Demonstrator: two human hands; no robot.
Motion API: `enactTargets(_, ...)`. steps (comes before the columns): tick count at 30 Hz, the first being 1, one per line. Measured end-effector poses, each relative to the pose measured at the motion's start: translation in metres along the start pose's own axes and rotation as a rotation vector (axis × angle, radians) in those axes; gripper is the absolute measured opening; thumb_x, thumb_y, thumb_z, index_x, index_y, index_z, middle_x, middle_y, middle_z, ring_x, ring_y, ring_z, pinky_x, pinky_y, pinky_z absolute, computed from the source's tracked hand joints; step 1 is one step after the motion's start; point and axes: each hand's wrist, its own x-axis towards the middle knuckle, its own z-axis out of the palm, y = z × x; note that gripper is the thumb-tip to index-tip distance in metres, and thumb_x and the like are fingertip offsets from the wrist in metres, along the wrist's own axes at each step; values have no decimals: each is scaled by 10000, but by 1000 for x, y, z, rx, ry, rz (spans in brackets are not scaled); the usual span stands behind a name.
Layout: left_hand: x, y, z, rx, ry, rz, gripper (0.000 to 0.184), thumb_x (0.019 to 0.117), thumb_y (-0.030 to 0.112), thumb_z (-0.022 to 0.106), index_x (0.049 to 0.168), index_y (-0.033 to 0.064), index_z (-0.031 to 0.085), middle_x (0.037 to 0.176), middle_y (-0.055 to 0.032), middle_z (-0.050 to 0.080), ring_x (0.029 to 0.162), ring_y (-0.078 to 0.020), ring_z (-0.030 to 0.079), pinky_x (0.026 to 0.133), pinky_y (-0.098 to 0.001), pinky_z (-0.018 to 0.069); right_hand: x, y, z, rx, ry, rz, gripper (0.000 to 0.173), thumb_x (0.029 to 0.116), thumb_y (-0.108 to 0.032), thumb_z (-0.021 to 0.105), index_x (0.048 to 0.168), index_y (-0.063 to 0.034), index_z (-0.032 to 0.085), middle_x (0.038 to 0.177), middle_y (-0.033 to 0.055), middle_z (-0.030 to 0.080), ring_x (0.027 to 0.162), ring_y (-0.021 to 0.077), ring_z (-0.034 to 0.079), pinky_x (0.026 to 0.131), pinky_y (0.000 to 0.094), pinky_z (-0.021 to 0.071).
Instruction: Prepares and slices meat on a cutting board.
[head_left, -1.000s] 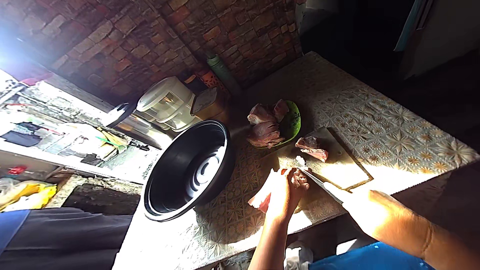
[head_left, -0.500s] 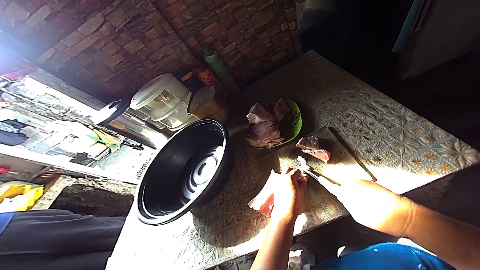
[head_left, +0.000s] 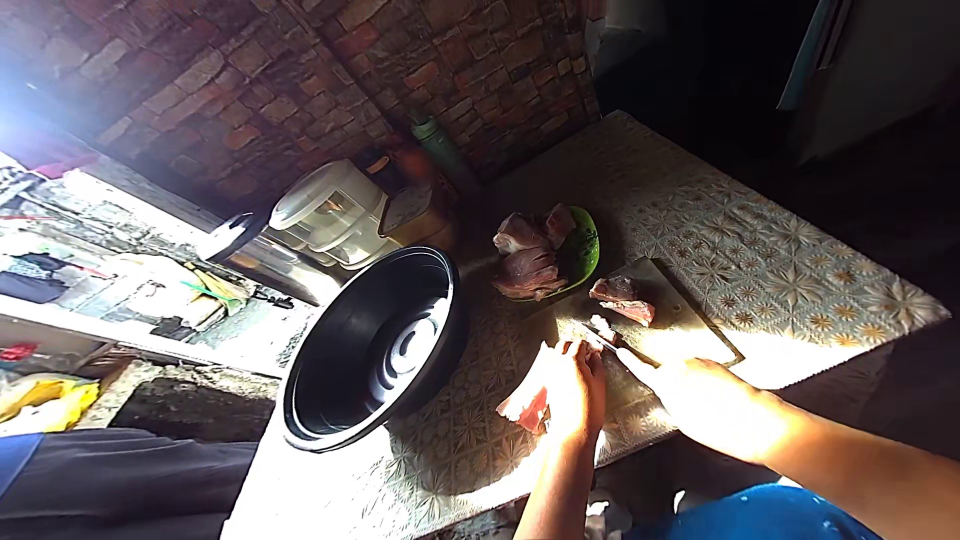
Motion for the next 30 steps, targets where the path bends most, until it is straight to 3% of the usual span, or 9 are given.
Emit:
enactTargets(7, 8, 0, -4, -214, 128, 1, 234, 979, 276, 670, 1079, 84, 757, 1053, -88, 710, 1009, -201, 668, 933, -386, 524, -2, 19, 1, 14, 50, -64, 648, 1059, -66, 433, 1659, -191, 224, 1255, 249, 642, 1109, 448, 655, 901, 584, 539)
enactTargets(11, 13, 0, -23, -278, 4, 2, 348, 1014, 241, 628, 1316, 70, 658, 1163, -120, 701, 978, -186, 711, 902, -372, 586, 16, 35, 19, 202, 256, -181, 535, 1070, -99, 441, 1600, -121, 378, 1311, 241, 636, 1180, 401, 645, 1025, 538, 500)
enactTargets(13, 12, -3, -37, -221, -164, 12, 376, 1045, 248, 575, 1369, 65, 627, 1237, -116, 704, 1074, -210, 699, 996, -421, 540, 15, 45, 31, 256, 456, -251, 487, 1046, -73, 481, 1529, -125, 503, 1210, 206, 703, 1072, 369, 702, 961, 524, 547)
enactTargets(16, 2, -4, -49, -66, -235, 40, 366, 1043, 239, 566, 1365, 83, 643, 1299, -118, 677, 1200, -233, 647, 1076, -415, 485, 5, 60, 35, 177, 562, -253, 528, 1013, -71, 534, 1534, -147, 504, 1116, 175, 735, 947, 354, 733, 854, 530, 582)
enactTargets(19, -11, -10, -48, 32, -291, 120, 601, 931, 267, 726, 1476, 91, 544, 1394, -175, 603, 1250, -285, 610, 1072, -437, 489, -6, 74, 35, 298, 694, -297, 500, 940, -80, 597, 1439, -106, 615, 946, 151, 754, 775, 297, 728, 743, 483, 592)
enactTargets(21, -13, -15, -37, 36, -289, 146, 776, 874, 203, 767, 1560, 85, 425, 1446, -220, 544, 1315, -332, 554, 1109, -468, 450, -9, 82, 36, 402, 795, -257, 480, 949, -93, 558, 1423, -102, 633, 986, 159, 767, 812, 285, 740, 763, 477, 593)
enactTargets(23, -12, -15, -28, 61, -226, 129, 745, 906, 162, 696, 1581, 94, 390, 1393, -213, 588, 1260, -318, 595, 1075, -442, 476, -5, 96, 40, 460, 890, -236, 472, 989, -139, 522, 1453, -109, 604, 1143, 130, 767, 954, 236, 763, 860, 428, 611)
enactTargets(27, -3, 1, -28, 87, -205, 61, 593, 980, 154, 619, 1535, 36, 447, 1320, -230, 627, 1252, -343, 596, 1097, -465, 447, 3, 117, 53, 560, 1047, -157, 508, 954, -104, 538, 1453, -12, 572, 1136, 201, 751, 909, 252, 745, 835, 401, 586)
enactTargets(30, 12, 18, -31, 132, -224, -10, 532, 988, 142, 580, 1505, 52, 490, 1368, -204, 612, 1295, -328, 578, 1113, -470, 439, 6, 123, 60, 597, 1101, -163, 509, 953, -98, 539, 1444, 35, 558, 1265, 196, 714, 1057, 193, 734, 950, 295, 553)
